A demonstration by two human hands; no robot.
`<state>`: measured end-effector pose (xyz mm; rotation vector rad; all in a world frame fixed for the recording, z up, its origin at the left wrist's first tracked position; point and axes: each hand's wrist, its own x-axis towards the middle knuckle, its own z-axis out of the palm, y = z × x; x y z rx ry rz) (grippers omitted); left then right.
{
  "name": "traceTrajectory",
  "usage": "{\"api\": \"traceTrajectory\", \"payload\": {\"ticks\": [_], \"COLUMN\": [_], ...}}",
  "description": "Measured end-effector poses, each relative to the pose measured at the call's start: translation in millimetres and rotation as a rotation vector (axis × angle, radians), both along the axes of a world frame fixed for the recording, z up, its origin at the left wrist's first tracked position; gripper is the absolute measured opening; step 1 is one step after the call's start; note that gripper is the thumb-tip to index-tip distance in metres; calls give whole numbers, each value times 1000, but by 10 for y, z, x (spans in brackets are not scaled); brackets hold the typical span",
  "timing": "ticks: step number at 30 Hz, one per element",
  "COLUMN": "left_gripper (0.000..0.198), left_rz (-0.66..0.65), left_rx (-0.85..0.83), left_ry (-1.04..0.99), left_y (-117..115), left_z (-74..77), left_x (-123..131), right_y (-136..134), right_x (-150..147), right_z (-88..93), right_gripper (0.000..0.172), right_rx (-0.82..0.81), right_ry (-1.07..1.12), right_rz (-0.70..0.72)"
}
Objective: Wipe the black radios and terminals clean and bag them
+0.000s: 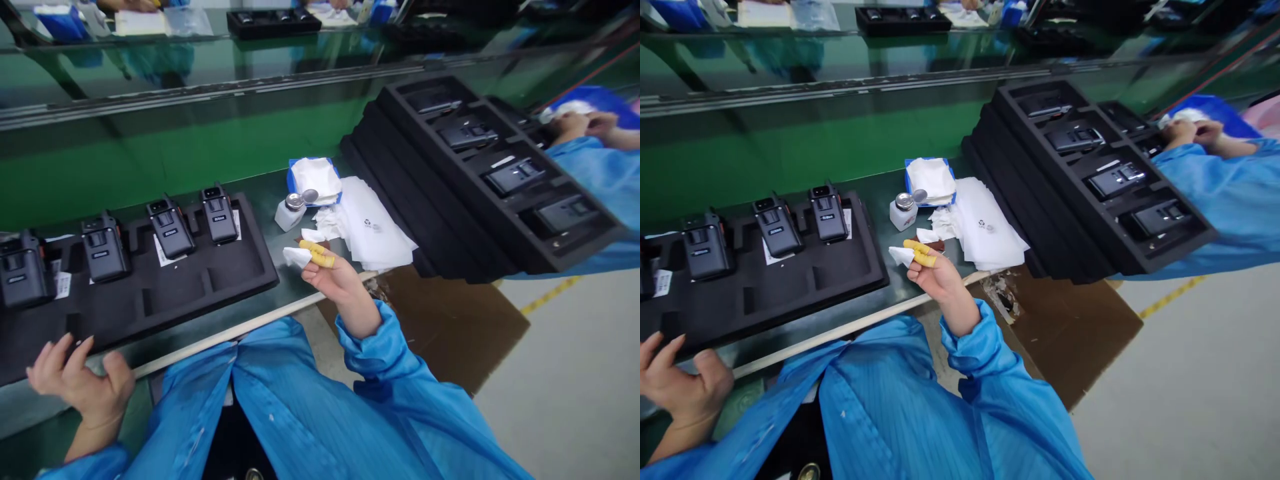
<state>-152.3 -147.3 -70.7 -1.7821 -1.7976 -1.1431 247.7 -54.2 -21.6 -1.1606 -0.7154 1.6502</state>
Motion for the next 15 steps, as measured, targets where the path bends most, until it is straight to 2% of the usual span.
{"api": "traceTrajectory", "payload": {"ticks": [3,4,6,8,10,11,13,15], "left_gripper": [42,42,39,45,52,45,38,39], "left_rz": [-178,-247,-407,-646,-832,-872,-894,-891], "left_rx": [156,102,-172,-487,-748,-825,-912,-960], "left_ry": [-48,-128,-445,-852,-1147,-1233,-1369,-1483], "left_y": [92,148,293,462,605,650,680,653], "left_z": [365,487,704,862,949,970,985,996], "left_x": [321,468,787,1081,1284,1342,1377,1336], "right_y": [-42,-54,-79,-109,-141,-155,-176,-191], "right_x": [-153,-226,-400,-589,-752,-813,-881,-889], "right_z": [201,275,425,557,650,676,685,645], "right_gripper": [21,21,22,24,25,26,28,31], "right_rx": [-58,-68,-61,-42,-15,-2,8,-3], "right_ry": [274,336,388,400,389,381,348,294], "right_rz": [9,30,98,180,231,234,198,135]}}
